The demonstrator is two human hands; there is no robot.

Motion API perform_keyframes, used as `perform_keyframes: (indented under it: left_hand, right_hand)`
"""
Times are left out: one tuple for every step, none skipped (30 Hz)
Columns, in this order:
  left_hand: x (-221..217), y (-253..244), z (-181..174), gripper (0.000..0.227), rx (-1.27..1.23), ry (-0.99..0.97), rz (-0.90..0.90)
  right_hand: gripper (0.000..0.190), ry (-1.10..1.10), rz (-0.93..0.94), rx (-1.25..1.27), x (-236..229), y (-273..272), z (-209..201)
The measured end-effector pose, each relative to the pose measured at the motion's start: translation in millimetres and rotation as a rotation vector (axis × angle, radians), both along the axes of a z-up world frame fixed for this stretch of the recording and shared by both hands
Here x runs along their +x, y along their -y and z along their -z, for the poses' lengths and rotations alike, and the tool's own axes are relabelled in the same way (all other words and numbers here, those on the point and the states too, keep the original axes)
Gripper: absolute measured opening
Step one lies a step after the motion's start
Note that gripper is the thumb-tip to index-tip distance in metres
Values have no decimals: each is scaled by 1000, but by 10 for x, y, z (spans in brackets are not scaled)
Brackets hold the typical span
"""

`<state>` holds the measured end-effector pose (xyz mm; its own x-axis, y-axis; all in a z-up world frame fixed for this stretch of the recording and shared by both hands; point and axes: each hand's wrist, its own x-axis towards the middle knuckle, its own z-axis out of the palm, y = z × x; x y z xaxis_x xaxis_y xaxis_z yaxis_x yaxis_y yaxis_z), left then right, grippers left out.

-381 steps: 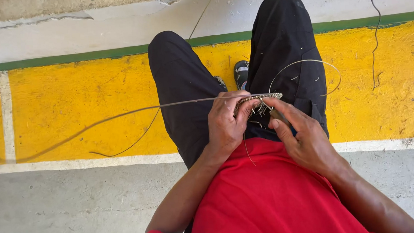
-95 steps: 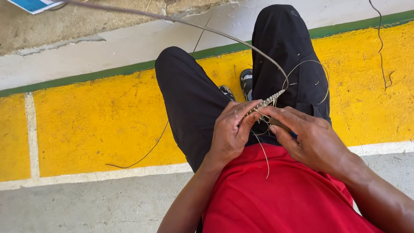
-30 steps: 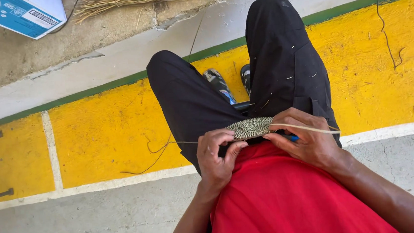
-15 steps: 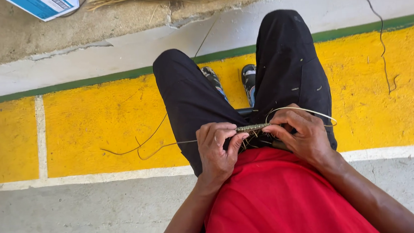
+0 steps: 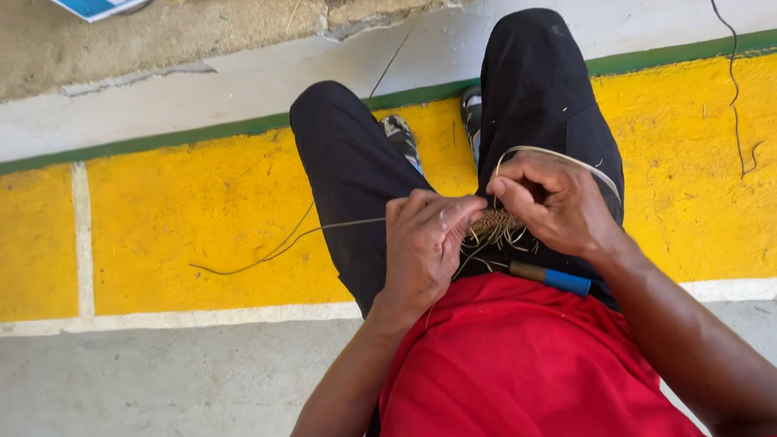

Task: Weaving a small circular basket or coaster using long natural fibers and a small hand tool.

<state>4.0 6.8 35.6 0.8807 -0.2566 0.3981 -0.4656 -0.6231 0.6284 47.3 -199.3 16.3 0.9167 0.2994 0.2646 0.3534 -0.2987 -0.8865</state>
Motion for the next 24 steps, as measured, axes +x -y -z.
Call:
perform_keyframes:
  left_hand:
    - [1, -3, 5, 17, 5, 8, 8]
    - [3, -3, 3, 17, 36, -28, 10]
    - [7, -9, 4, 17, 68, -63, 13]
    - [-19, 7, -7, 17, 65, -79, 12]
    - [-57, 16, -20, 16, 10, -64, 12]
    - [33, -1, -27, 14, -40, -5, 16]
    - [95, -26, 31, 14, -38, 21, 19]
    - [110, -30, 77, 15, -10, -76, 26]
    - [134, -36, 130, 17, 18, -173, 34]
    - [142, -31, 76, 17, 13, -181, 26]
    - [154, -24, 25, 24, 34, -171, 51]
    - [220, -29, -46, 32, 59, -151, 83]
    - [266, -51, -2, 32, 60, -151, 83]
    - [309, -59, 54, 33, 40, -119, 101]
    - [352, -70, 114, 34, 19, -88, 119]
    - [383, -85, 129, 34, 12, -92, 117]
    - [413, -104, 148, 33, -22, -121, 146]
    - [431, -137, 169, 32, -54, -149, 166]
    - [438, -130, 181, 32, -61, -152, 156]
    - [426, -141, 188, 35, -56, -163, 157]
    - [415, -148, 194, 38, -51, -174, 159]
    - [408, -146, 175, 38, -50, -177, 153]
    - [401, -139, 153, 41, -60, -191, 141]
    - [389, -122, 135, 44, -73, -208, 134]
  right_hand:
    - [9, 8, 8, 5, -10, -3, 31]
    - [13, -166, 49, 3, -30, 1, 49]
    - [18, -341, 88, 2, -47, -2, 70]
    - [18, -357, 87, -2, -76, 20, 108]
    - [18, -329, 54, 71, -117, 34, 143]
    - [19, -258, 22, 149, -24, 22, 179]
    - [19, -231, 22, 151, 24, 41, 173]
    - [11, -304, 81, 399, 25, 79, 150]
    - [8, -374, 140, 648, 37, 116, 136]
    - [8, -384, 135, 643, -16, 210, -93]
    - [11, -300, 125, 697, -60, 306, -320]
    - [15, -204, 118, 755, -67, 392, -559]
    - [15, -204, 117, 756, -94, 371, -665]
    - [11, -175, 59, 778, -132, 359, -768]
    - [16, -145, 0, 798, -171, 344, -868]
    - [16, -150, -1, 791, -196, 331, -703]
    - [13, -148, -105, 683, -222, 315, -536]
    - [11, -148, -217, 575, -243, 291, -361]
    - [11, -155, -226, 569, -249, 228, -316]
    - [20, -230, -67, 468, -267, 151, -268]
    - [29, -302, 90, 362, -286, 78, -222]
    - [29, -306, 85, 362, -290, 63, -190]
    - [23, -98, 82, 160, -295, 53, -161]
    - [17, 108, 82, -47, -316, 52, -138]
